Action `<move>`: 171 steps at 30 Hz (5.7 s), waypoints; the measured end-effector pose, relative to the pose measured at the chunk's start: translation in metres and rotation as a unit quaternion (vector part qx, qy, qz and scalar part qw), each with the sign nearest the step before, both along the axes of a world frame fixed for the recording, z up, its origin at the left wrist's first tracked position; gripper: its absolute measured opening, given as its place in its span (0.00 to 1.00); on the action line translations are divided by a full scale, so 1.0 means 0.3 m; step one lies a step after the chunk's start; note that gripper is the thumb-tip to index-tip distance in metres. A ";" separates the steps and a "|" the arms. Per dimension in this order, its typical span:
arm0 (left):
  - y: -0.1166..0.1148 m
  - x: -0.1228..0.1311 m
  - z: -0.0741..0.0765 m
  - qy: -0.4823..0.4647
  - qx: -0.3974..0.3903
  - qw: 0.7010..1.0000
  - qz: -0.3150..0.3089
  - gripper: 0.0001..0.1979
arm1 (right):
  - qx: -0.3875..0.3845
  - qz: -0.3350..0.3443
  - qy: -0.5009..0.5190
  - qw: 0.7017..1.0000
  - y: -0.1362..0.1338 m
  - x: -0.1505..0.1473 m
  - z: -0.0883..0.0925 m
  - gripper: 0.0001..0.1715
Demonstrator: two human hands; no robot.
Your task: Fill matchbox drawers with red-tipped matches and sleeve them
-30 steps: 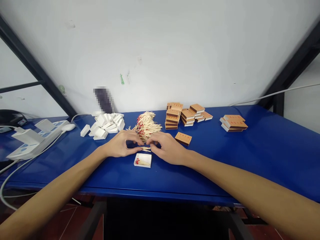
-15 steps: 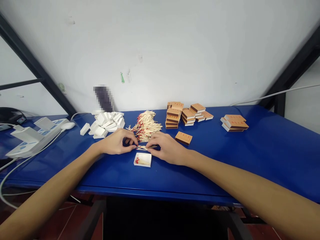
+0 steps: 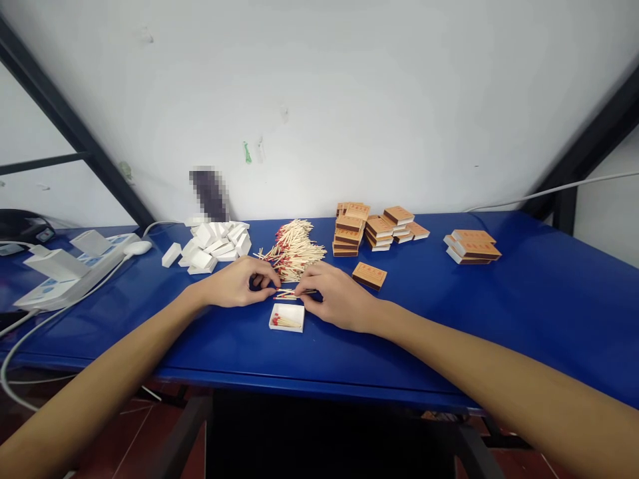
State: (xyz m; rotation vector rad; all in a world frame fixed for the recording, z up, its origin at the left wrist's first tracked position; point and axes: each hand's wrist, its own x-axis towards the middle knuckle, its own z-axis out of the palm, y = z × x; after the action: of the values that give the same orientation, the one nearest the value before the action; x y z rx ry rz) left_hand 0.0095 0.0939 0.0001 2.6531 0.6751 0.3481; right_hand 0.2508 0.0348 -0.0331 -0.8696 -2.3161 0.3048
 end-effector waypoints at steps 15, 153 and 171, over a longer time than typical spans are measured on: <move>-0.017 0.017 0.006 0.003 0.046 0.999 0.022 0.08 | 0.030 -0.033 -0.053 0.998 -0.014 0.012 0.013 0.07; -0.046 0.054 -0.008 -0.036 0.152 0.988 0.010 0.10 | -0.055 -0.032 0.124 0.990 0.013 -0.025 0.043 0.08; -0.083 0.043 0.016 0.012 -0.014 0.999 -0.030 0.10 | -0.146 -0.071 0.199 0.967 0.005 -0.008 0.042 0.10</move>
State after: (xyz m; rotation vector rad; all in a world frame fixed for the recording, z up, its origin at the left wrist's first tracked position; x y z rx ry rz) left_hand 0.0223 0.0688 0.0050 2.6492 0.6029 0.2894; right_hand 0.2485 0.0364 -0.0204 -1.0058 -1.8544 0.7046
